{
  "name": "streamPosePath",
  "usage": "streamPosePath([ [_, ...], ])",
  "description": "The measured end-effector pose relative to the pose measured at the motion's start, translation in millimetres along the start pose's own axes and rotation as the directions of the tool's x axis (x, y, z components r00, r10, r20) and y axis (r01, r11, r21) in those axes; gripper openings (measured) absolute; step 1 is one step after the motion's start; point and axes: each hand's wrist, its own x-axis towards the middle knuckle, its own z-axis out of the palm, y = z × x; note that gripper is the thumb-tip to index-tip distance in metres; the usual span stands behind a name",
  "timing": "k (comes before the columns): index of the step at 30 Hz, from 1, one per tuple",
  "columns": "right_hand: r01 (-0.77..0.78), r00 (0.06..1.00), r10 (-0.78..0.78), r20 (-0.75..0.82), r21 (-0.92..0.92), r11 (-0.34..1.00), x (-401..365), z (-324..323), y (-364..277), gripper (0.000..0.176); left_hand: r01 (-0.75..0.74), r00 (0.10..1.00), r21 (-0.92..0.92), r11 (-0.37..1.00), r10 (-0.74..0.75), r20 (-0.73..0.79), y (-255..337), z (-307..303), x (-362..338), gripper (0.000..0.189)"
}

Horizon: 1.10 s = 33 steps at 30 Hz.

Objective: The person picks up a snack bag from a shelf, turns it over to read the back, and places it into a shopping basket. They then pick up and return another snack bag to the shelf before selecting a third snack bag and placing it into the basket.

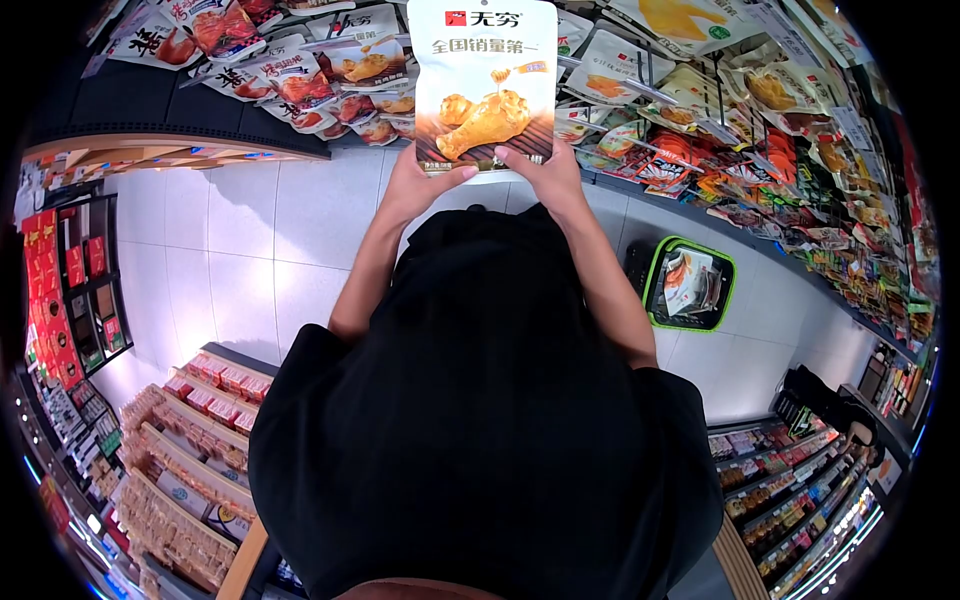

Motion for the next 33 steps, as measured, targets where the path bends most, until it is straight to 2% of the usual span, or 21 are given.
streamPosePath([
  [8, 0.010, 0.999, -0.011, -0.032, -0.031, 0.999, 0.9, 2.7, -0.1, 0.035, 0.018, 1.000, -0.021, 1.000, -0.018, 0.003, -1.5, -1.2, -0.9, 0.048],
  [19, 0.051, 0.994, -0.058, -0.089, -0.076, 0.996, -1.5, 8.3, -2.4, 0.032, -0.012, 0.999, 0.060, 0.998, 0.015, -0.044, 7.4, 6.9, -2.0, 0.043],
  [23, 0.092, 0.987, -0.110, -0.119, -0.147, 0.985, -0.6, 7.9, 2.9, 0.031, 0.003, 0.999, 0.092, 0.996, 0.001, -0.040, 1.1, 6.6, -0.2, 0.041],
  [28, 0.153, 0.975, -0.182, -0.129, -0.209, 0.966, 4.6, 5.6, 13.5, 0.029, -0.076, 0.995, 0.160, 0.984, 0.086, -0.056, -1.6, 9.6, 2.1, 0.038],
  [30, 0.195, 0.958, -0.256, -0.130, -0.358, 0.913, 5.5, 5.1, 14.2, 0.028, -0.075, 0.994, 0.167, 0.983, 0.087, -0.062, -2.4, 10.6, 2.8, 0.038],
  [33, 0.187, 0.944, -0.287, -0.163, -0.453, 0.872, 6.1, 5.9, 16.1, 0.029, -0.069, 0.993, 0.176, 0.982, 0.084, -0.079, -5.7, 10.8, 3.6, 0.037],
])
